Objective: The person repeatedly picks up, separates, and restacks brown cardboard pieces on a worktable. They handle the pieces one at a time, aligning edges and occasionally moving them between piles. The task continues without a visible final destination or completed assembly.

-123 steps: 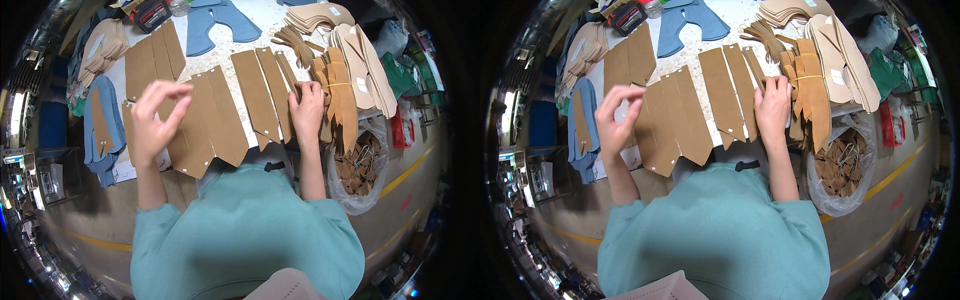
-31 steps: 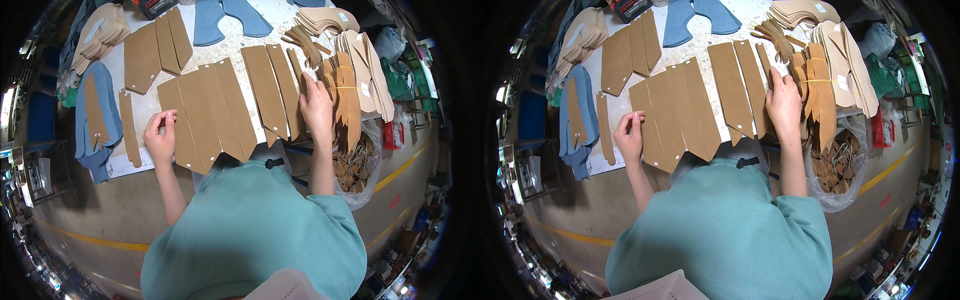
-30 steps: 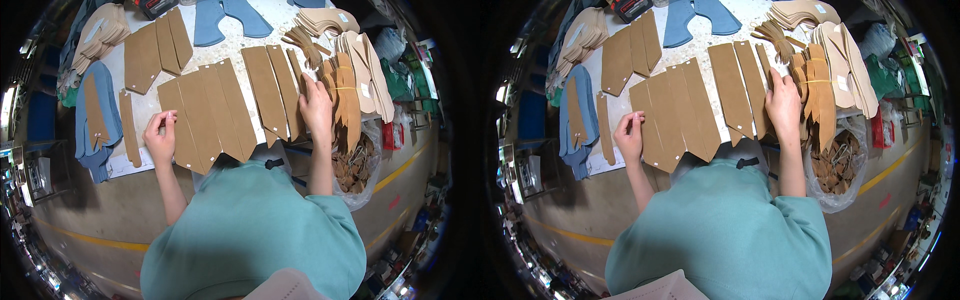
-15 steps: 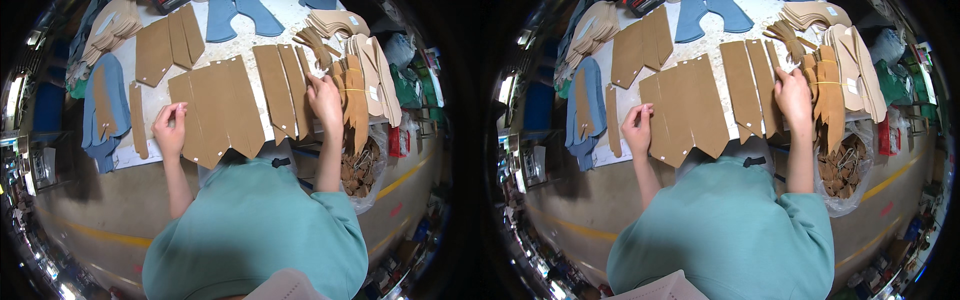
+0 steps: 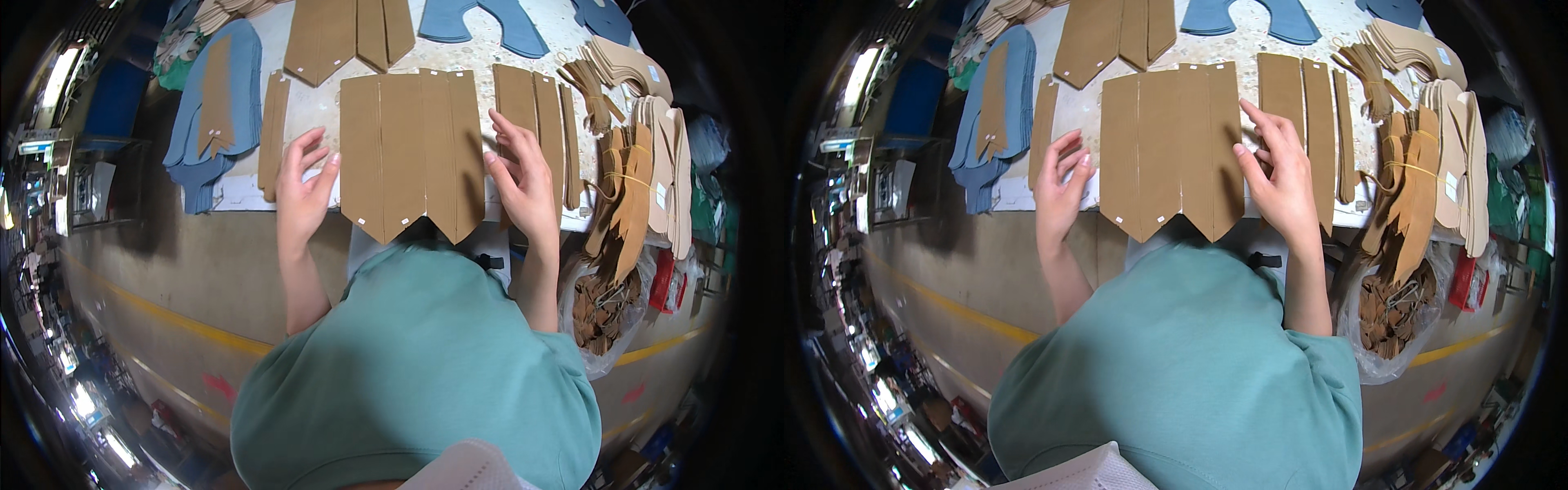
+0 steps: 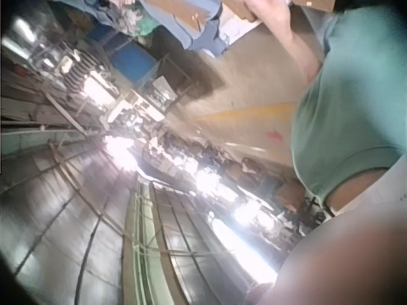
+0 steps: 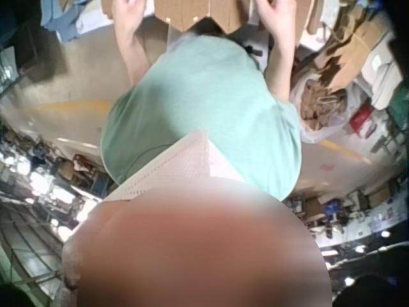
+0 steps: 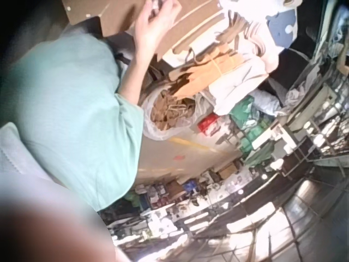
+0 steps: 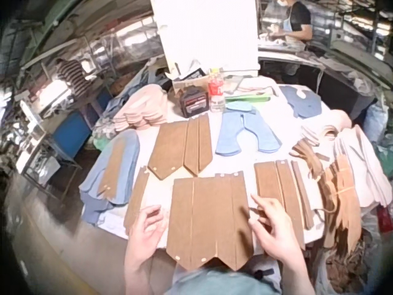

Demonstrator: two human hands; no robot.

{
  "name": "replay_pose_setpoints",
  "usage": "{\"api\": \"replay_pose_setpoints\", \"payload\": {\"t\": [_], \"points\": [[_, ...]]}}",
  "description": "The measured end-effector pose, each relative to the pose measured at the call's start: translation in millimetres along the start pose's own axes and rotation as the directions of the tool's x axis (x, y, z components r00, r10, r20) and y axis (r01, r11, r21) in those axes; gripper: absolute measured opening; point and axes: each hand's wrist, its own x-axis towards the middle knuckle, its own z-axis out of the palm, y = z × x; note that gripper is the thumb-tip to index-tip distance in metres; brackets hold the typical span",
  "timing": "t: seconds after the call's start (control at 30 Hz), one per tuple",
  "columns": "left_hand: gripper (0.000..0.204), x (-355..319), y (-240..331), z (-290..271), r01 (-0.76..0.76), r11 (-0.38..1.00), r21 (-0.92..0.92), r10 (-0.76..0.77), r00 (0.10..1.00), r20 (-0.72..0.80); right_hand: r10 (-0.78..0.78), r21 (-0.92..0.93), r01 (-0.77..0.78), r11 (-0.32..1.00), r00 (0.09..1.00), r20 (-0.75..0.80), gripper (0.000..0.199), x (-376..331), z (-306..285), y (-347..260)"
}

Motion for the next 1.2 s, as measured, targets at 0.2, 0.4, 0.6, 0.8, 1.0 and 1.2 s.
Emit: {"api": "replay_pose_setpoints", "payload": {"t": [0.2,0.4,0.6,0.8,1.0,1.2], "points": [[0.045,1,-6,7,0.000,1.000,-0.013,0.000,1.000,-0.004,0.021,0.049,-0.019,0.999,0.999,-0.038,0.053,4,13,5],[0.038,18,-18,12,-0.039,0.999,-0.007,0.039,0.999,0.032,0.062,0.174,-0.039,0.984,0.990,-0.124,0.054,6,22,20],[0.028,27,-28,24,-0.074,0.992,0.098,0.082,0.994,-0.079,0.048,-0.034,-0.049,0.998,0.998,-0.035,0.052,10,22,21],[0.027,25,-26,22,-0.029,1.000,0.002,0.030,0.994,-0.101,-0.024,-0.006,0.023,1.000,0.999,-0.030,0.048,19,14,7],[0.029,24,-21,22,-0.044,0.994,0.104,0.053,0.995,-0.082,-0.055,0.224,0.052,0.973,0.998,0.007,0.049,24,18,-4],[0.030,15,-9,12,0.002,0.998,0.068,0.003,0.997,-0.074,0.077,0.123,-0.078,0.989,0.997,0.012,0.047,19,42,13]]}}
